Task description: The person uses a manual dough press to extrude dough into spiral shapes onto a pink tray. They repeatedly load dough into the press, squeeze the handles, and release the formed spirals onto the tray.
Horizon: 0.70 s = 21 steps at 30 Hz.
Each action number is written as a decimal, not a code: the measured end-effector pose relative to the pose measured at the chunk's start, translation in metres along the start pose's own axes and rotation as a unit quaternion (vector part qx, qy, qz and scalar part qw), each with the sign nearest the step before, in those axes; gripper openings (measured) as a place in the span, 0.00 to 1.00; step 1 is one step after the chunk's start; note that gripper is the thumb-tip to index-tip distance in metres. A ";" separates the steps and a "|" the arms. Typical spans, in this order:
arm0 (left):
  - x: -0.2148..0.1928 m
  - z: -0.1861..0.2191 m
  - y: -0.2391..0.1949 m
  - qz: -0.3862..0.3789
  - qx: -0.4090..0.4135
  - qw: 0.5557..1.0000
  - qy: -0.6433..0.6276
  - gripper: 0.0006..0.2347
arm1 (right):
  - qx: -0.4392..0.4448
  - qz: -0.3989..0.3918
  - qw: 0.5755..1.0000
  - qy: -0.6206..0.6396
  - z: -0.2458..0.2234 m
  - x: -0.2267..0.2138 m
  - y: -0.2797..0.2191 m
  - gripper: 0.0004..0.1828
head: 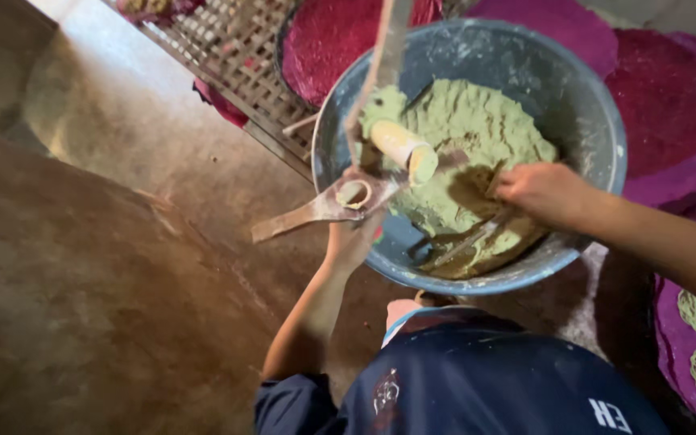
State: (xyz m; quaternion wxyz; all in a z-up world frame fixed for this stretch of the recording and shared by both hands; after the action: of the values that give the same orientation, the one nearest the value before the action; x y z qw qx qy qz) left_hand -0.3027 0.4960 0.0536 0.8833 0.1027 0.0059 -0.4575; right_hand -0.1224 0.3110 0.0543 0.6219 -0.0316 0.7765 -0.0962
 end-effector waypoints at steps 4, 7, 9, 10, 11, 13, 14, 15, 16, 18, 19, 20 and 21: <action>-0.008 0.018 0.001 0.101 0.107 0.986 0.077 0.11 | -0.050 -0.061 0.990 -0.114 0.025 0.072 0.002 0.06; -0.011 0.020 -0.006 0.132 0.112 0.982 0.080 0.14 | -0.045 -0.112 0.988 -0.091 0.023 0.076 0.001 0.09; -0.012 0.034 -0.009 0.157 0.195 0.961 0.114 0.08 | 0.000 -0.146 0.989 -0.013 0.015 0.056 0.006 0.12; -0.012 0.031 -0.008 0.152 0.173 0.968 0.099 0.08 | 0.008 -0.138 0.990 -0.018 0.006 0.041 0.010 0.17; -0.012 0.028 -0.006 0.148 0.151 0.974 0.086 0.08 | 0.015 -0.129 0.991 -0.024 -0.004 0.028 0.017 0.22; -0.015 0.021 -0.005 0.148 0.105 0.982 0.056 0.09 | 0.033 -0.140 0.988 -0.051 -0.026 0.012 0.033 0.24; -0.017 0.018 -0.006 0.151 0.081 0.984 0.039 0.10 | 0.044 -0.159 0.984 -0.073 -0.038 0.013 0.044 0.21; -0.017 0.015 -0.006 0.154 0.059 0.986 0.022 0.12 | 0.039 -0.159 0.983 -0.079 -0.052 0.015 0.057 0.19; -0.016 0.021 -0.008 0.156 0.090 0.982 0.053 0.11 | 0.031 -0.148 0.986 -0.076 -0.065 0.019 0.073 0.18; -0.013 0.033 -0.010 0.163 0.153 0.968 0.115 0.09 | 0.003 -0.106 0.993 -0.060 -0.084 0.030 0.108 0.15; -0.013 0.031 -0.010 0.164 0.138 0.972 0.096 0.10 | -0.014 -0.067 0.997 -0.039 -0.090 0.035 0.123 0.14; -0.013 0.028 -0.010 0.165 0.122 0.976 0.076 0.10 | -0.030 -0.030 0.999 -0.019 -0.095 0.041 0.135 0.13; -0.013 0.025 -0.010 0.164 0.106 0.979 0.056 0.10 | -0.035 0.003 0.999 0.003 -0.095 0.048 0.141 0.12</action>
State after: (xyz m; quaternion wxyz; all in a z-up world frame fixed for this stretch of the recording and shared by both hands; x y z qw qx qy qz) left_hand -0.3206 0.4962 0.0781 0.9288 0.2204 -0.0098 -0.2977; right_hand -0.2158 0.4514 0.0016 0.6183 -0.0505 0.7814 -0.0673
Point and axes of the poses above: each hand's wrist, its own y-axis towards the middle knuckle, its own x-axis out of the palm, z = x × y, the point moved 8 cm from there along y, towards the middle knuckle, and after that the axes turned 13 degrees about y, right-handed, at the moved point
